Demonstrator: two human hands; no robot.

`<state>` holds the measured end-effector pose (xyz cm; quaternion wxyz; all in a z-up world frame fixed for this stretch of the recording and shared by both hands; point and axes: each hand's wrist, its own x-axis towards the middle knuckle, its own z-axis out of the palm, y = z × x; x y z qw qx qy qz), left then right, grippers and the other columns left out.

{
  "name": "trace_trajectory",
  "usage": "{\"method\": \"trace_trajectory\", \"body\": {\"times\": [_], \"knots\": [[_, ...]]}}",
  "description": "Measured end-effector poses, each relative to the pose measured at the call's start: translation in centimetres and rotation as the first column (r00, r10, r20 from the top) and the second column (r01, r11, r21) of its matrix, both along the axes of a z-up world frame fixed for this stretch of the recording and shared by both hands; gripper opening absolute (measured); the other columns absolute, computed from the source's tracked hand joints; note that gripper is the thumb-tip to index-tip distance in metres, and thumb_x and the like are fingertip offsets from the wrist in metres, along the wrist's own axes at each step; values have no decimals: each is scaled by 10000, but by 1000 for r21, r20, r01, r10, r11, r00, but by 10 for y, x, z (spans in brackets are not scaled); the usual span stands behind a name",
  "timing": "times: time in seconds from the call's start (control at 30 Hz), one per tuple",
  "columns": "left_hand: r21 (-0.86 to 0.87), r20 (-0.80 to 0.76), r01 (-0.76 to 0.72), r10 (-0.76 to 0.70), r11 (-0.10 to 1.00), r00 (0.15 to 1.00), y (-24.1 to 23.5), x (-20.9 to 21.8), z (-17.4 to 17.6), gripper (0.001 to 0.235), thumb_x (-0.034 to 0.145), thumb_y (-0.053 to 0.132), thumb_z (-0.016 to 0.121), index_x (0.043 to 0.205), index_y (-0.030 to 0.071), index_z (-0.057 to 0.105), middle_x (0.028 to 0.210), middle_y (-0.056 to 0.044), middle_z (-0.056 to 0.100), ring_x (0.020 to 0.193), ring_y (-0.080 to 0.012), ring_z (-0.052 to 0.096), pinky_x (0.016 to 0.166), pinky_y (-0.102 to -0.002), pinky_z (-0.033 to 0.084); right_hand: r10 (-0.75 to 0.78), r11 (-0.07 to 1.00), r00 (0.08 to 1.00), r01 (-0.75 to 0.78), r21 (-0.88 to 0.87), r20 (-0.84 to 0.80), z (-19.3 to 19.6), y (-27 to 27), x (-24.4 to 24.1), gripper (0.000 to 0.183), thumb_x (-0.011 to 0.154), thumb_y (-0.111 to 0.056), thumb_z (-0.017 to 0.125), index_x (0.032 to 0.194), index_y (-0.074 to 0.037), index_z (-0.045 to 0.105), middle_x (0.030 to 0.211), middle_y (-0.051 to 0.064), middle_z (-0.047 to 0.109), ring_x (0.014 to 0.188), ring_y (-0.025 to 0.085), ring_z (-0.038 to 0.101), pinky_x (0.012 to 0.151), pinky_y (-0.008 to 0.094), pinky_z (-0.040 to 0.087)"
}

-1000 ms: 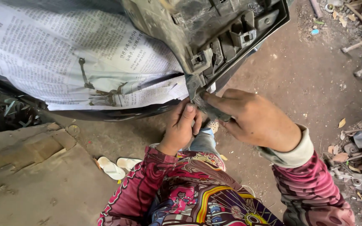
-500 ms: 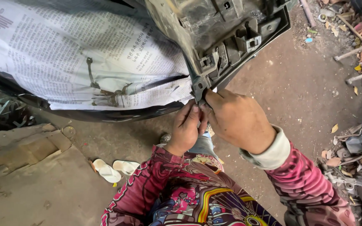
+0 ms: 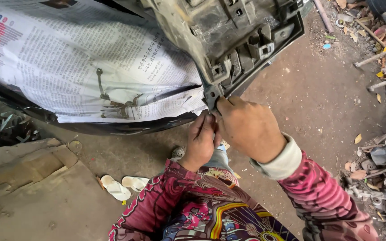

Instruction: The person applies a white substance from a syringe to a black plastic car part, then uses a red-handled screwdriver to pry and adjust components. They also use pliers to manipulate a small metal clip on the part.

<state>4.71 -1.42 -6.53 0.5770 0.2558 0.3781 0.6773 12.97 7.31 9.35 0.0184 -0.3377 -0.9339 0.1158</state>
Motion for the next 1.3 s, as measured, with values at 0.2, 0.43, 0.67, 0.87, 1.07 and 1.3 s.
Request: {"method": "trace_trajectory", "body": {"times": [0.2,0.43,0.67,0.87,1.07,1.3], "knots": [[56,4,-40,40,998,999,2,-2,-7,332,1162,334,404,1055,65,568,679,31,495,566,-55,416,541,-228,335,207,958,933,-254,-134,-294,-2,25,20,173,934,-168,685,884,-20,611,759,177,628,722,399,651,629,479,510],[80,-150,-48,60,996,987,-8,-16,20,390,1134,328,446,1295,33,646,694,55,500,578,-32,402,545,-217,325,73,863,951,-210,-460,-299,31,13,67,410,856,-152,719,1254,-56,710,900,96,739,755,251,709,678,378,551],[-23,-178,178,-179,984,967,-25,-22,18,309,1057,294,581,1187,40,698,611,117,436,516,0,388,461,-209,322,-82,864,901,-149,-481,-426,-22,-6,103,300,912,-97,719,1207,-45,706,995,74,737,851,187,752,741,320,570],[48,-161,150,-141,987,977,-36,-4,7,88,1064,76,691,1046,11,635,812,104,504,728,-6,424,620,-215,340,-581,704,577,1,-710,-575,-58,-30,96,432,922,-82,786,1278,3,557,1089,62,675,974,108,633,835,248,513],[19,-473,-87,85,996,877,-39,-2,45,301,904,108,750,1139,19,585,1079,-38,668,685,-28,497,558,-205,404,-731,629,445,145,-764,-517,-96,-51,107,242,961,-38,768,1173,42,682,1011,59,708,855,85,617,743,238,511],[223,-889,69,174,972,423,-37,-12,68,446,876,159,840,1235,10,621,1171,-167,696,961,-314,734,770,-352,585,-651,611,512,-85,-787,-561,-91,-54,110,380,878,-99,827,1190,35,659,1089,51,717,945,93,639,822,254,536]]}}
